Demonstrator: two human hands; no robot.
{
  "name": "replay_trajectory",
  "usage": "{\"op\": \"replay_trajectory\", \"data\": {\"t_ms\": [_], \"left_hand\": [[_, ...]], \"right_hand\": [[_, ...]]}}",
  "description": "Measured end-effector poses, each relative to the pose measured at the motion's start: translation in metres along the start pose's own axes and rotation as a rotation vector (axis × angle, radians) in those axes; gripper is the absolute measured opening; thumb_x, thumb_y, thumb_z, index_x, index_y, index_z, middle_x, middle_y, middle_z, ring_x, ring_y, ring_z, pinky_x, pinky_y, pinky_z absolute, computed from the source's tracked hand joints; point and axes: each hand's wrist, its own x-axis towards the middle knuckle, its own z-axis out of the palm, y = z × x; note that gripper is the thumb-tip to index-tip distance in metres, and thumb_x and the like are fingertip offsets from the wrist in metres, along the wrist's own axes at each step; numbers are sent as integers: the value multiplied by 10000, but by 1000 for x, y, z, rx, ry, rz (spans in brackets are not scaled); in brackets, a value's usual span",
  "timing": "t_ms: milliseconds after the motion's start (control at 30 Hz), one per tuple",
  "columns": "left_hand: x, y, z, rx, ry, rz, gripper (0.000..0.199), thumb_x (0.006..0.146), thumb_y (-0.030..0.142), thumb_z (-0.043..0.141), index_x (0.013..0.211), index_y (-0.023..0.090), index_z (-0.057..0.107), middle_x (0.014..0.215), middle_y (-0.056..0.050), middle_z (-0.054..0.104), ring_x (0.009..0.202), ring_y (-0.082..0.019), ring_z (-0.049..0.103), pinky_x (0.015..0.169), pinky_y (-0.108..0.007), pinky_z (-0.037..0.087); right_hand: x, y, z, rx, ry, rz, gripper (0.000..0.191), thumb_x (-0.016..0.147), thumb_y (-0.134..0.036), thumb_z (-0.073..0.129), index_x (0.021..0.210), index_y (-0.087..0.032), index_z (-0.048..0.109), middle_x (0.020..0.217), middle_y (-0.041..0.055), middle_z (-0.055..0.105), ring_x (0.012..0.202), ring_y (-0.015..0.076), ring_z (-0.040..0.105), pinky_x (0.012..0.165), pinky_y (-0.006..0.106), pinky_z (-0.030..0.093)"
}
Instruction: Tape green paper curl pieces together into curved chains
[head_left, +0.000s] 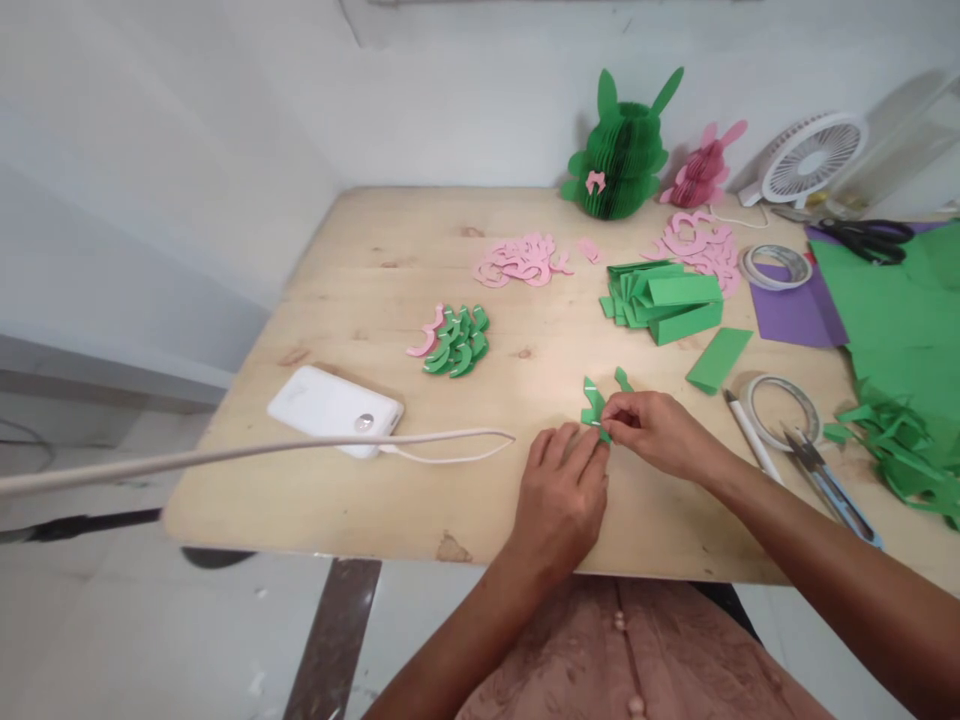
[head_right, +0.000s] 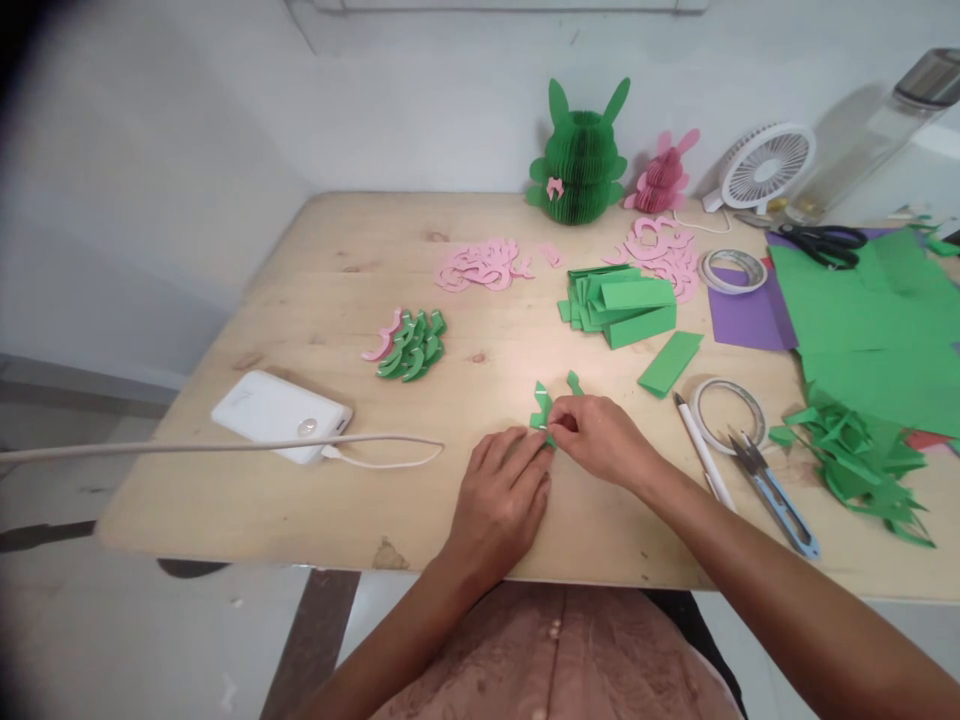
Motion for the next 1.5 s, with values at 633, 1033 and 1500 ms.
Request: {"op": "replay_trajectory", "data": {"t_ms": [633,1033,1500], "left_hand": [[-2,0,0,-1,11,12,248,847,131,521,1074,118,618,1169,-93,647,1129,-276,522,981,-458,411],[-2,0,0,-6,30,17,244,844,129,516,1064,124,621,1156,-100,650,1107,-270,535,958,-456,428],[-2,-1,1,-6,24,8,246,844,127,517,1067,126,618,1158,-99,650,1123,-265,529,970,-447,423]], "right_hand": [[1,-3,-1,-115,-3,-1,147,788,-248,491,698,-191,592,587,-18,549,548,110,464,531,223,315],[1,-3,-1,-104,-3,3,147,779,-259,485,697,-193,589,586,-19,548,554,114,467,539,225,327],[1,-1,-2,-61,-13,4,144,775,-256,502,702,-184,603,578,-23,530,543,107,445,518,222,319]]}}
